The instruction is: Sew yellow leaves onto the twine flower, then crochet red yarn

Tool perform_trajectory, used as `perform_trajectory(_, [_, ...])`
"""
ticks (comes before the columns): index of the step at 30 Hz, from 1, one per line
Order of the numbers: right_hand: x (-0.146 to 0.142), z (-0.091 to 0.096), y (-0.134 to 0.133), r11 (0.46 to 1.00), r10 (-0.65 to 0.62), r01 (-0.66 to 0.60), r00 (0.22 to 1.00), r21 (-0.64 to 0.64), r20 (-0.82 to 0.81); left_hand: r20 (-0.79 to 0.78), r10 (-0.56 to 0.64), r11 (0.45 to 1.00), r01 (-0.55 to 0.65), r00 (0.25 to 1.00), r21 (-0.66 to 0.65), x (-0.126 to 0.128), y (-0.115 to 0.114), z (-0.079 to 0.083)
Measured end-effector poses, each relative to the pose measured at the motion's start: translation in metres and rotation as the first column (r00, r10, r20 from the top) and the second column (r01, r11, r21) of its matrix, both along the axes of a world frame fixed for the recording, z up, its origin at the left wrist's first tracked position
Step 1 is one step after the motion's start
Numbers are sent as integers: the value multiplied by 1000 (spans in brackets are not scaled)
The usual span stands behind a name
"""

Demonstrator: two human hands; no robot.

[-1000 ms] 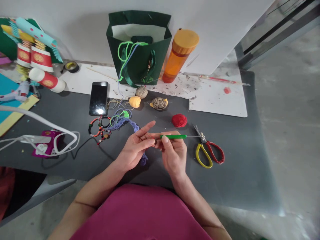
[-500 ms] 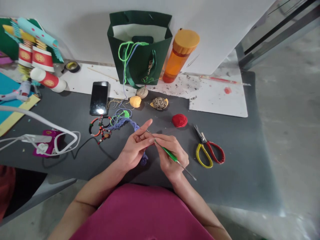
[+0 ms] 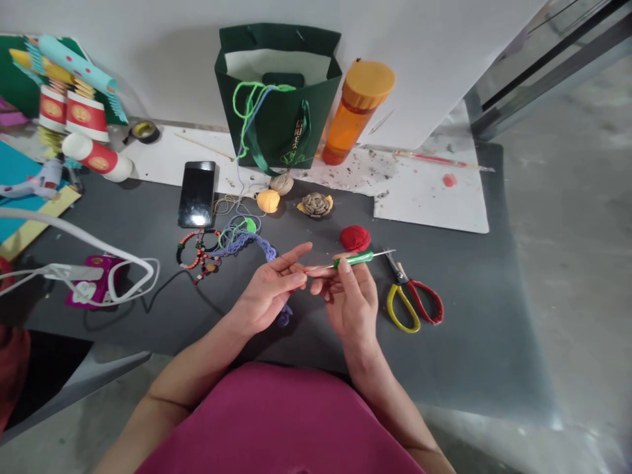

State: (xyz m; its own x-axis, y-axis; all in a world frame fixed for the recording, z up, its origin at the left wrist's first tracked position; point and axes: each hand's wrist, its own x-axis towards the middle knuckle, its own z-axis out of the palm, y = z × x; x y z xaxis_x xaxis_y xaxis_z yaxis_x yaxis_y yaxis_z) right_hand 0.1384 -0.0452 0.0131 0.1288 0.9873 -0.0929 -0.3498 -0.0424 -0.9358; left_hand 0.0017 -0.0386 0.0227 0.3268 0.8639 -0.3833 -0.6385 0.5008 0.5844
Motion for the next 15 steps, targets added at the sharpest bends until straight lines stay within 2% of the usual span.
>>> perform_trajectory(3, [-3,-3,-2,999,15,-15,1000,34,2,-6,-4,1000,4,1000,22,2,-1,1])
perform_trajectory(10, [-2,-3,-9,972,-87,21,956,233,279,-85,90,995,-86,992,57,3,-2,1])
perform_trajectory(13, [0,-1,-9,905,-178,-38,870,424,459,-80,135,990,-132,988,43,3,-2,-1])
perform_trajectory(15, [0,-1,-9,851,-249,-72,817,520,520,-65,144,989,-143,987,31,3,-2,-1])
